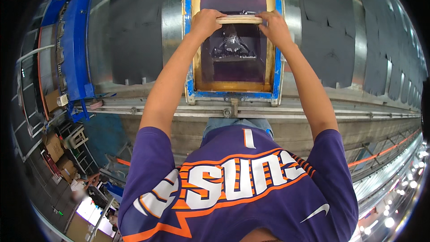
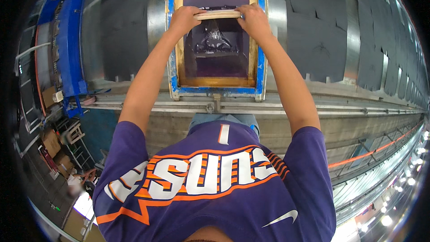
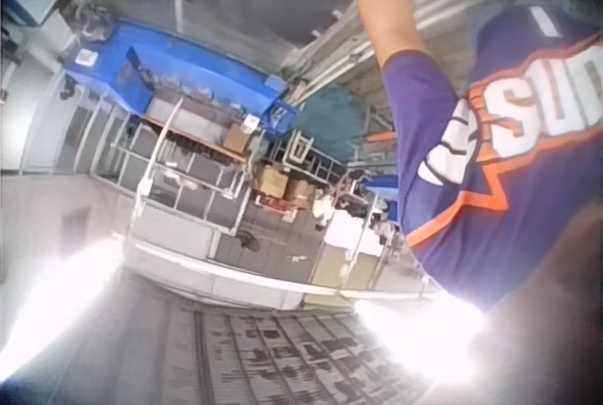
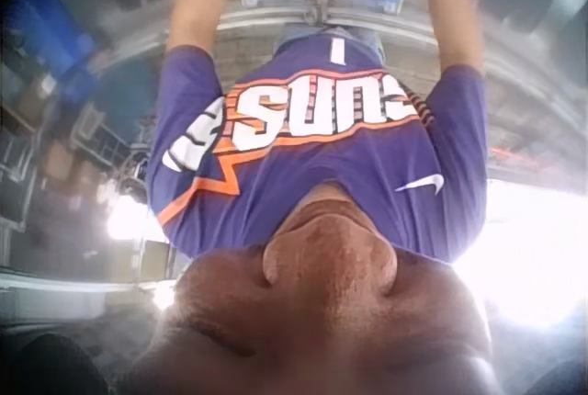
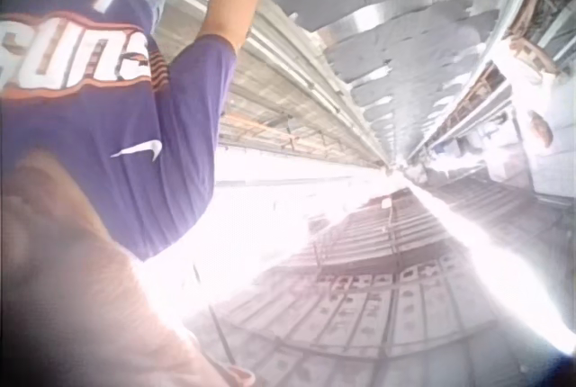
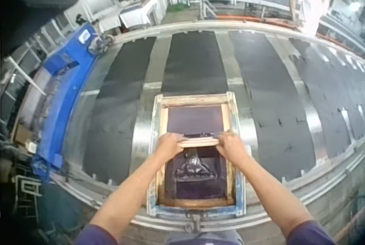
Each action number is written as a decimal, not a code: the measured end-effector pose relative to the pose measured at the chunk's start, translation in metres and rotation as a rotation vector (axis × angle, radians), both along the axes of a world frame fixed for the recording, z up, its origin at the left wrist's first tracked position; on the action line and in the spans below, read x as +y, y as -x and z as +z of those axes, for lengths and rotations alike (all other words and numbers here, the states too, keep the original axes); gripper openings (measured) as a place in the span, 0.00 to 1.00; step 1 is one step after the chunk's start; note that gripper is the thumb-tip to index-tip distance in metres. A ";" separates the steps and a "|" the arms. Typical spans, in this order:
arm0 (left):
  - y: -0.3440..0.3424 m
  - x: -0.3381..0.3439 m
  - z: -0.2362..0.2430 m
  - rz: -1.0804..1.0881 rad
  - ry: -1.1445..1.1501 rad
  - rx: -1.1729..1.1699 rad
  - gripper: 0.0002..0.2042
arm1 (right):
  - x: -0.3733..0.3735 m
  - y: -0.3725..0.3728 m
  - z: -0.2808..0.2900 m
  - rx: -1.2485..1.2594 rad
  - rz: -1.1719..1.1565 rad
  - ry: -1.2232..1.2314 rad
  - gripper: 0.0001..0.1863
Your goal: The person performs screen printing by repeatedly pulling a squeegee across a screen frame to transfer ink onto a purple fabric. The operator maintains a consistent rhythm, lifting the squeegee and repositioning it for the next stroke. Another person is visible in the background observing the process.
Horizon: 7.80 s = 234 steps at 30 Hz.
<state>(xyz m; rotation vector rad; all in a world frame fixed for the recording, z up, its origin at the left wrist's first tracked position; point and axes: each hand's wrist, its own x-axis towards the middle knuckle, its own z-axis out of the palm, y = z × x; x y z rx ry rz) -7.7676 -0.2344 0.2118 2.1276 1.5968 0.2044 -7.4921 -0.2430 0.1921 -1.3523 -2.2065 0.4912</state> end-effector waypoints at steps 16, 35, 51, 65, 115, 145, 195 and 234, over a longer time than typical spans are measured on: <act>-0.016 -0.202 -0.006 0.028 -0.140 -0.156 0.20 | -0.069 -0.092 -0.055 0.441 -0.613 0.305 0.21; 0.278 -0.252 0.003 0.125 -0.181 -0.062 0.26 | -0.066 0.249 -0.049 0.562 -0.638 0.044 0.13; 0.427 -0.283 0.003 -0.084 -0.199 -0.016 0.28 | -0.068 0.366 -0.056 0.302 -0.687 0.079 0.14; 0.421 -0.021 0.027 -0.006 0.031 -0.101 0.19 | -0.025 0.424 0.045 -0.262 0.001 0.059 0.23; 0.406 -0.247 -0.004 0.658 0.082 -0.363 0.17 | -0.080 0.365 -0.078 0.463 -0.694 0.234 0.30; 0.415 -0.070 -0.014 0.062 -0.341 -0.100 0.22 | -0.060 0.375 -0.037 0.620 -0.706 0.403 0.20; 0.825 -0.514 0.165 0.911 -0.253 -1.462 0.34 | -0.218 0.684 0.201 1.037 0.200 0.449 0.30; 1.251 -0.906 0.167 2.312 -1.297 -0.829 0.24 | -0.470 1.670 0.205 0.483 1.322 1.053 0.14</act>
